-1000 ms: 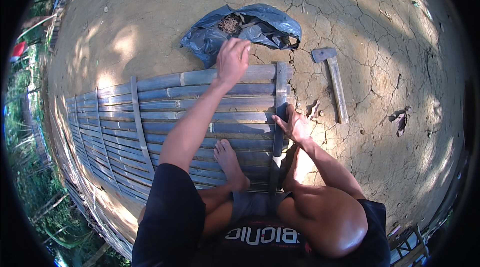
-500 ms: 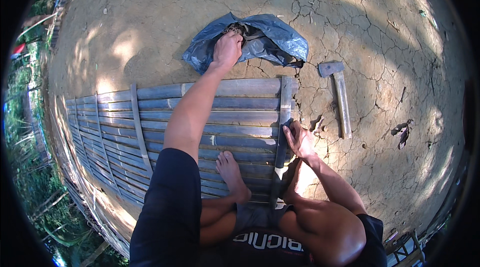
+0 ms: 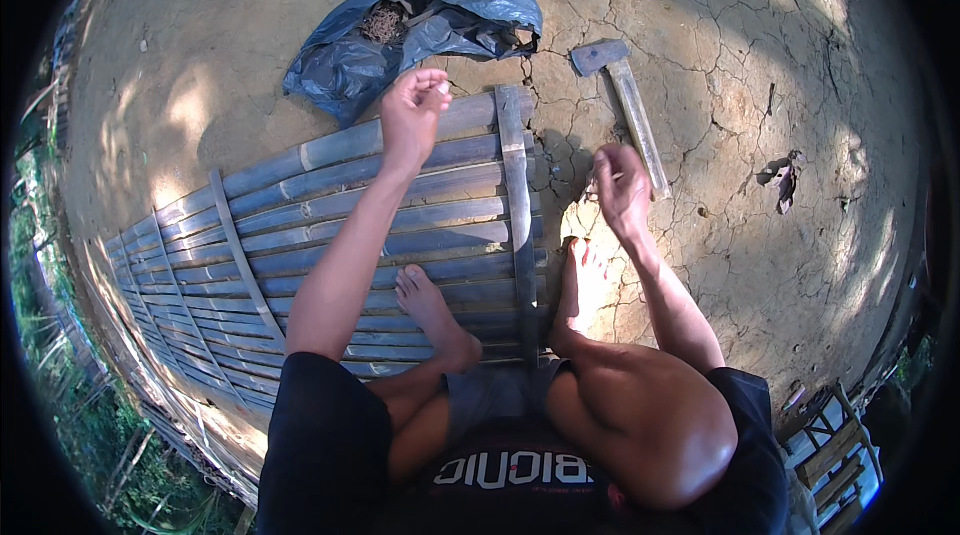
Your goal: The person nails bamboo strips onto a wooden frame using an axe head as a hammer.
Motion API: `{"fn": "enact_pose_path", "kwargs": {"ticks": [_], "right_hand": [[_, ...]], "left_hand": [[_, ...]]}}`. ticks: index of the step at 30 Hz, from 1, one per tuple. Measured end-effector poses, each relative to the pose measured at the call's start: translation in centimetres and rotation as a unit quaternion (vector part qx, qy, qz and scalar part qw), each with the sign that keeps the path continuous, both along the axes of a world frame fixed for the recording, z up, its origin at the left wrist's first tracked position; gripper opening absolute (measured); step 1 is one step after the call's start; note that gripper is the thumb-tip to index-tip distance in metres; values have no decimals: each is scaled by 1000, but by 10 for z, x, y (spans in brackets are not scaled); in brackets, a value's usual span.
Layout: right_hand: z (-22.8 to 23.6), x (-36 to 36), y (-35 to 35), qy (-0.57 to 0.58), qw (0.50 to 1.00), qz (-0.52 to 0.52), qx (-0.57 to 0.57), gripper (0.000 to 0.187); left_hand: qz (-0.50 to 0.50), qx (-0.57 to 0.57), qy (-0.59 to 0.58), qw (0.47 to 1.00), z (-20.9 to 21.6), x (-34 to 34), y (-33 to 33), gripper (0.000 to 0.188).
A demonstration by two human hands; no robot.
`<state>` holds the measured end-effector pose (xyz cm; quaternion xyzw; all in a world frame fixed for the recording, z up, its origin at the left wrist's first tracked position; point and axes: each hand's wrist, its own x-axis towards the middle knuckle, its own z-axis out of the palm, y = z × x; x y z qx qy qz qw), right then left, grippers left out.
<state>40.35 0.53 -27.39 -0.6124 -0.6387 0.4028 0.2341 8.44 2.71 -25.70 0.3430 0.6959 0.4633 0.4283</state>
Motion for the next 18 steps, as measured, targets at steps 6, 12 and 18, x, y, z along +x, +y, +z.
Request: {"fn": "enact_pose_path", "kwargs": {"ticks": [6, 12, 18], "right_hand": [[-24, 46, 30, -274, 948, 30, 158, 55], [-38, 52, 48, -221, 968, 46, 110, 54], [9, -4, -6, -44, 992, -61, -103, 44]], "left_hand": [[-72, -74, -49, 993, -9, 15, -27, 14], [-188, -93, 35, 977, 36, -39, -16, 9], [-215, -46, 49, 974, 43, -67, -25, 9]]}}
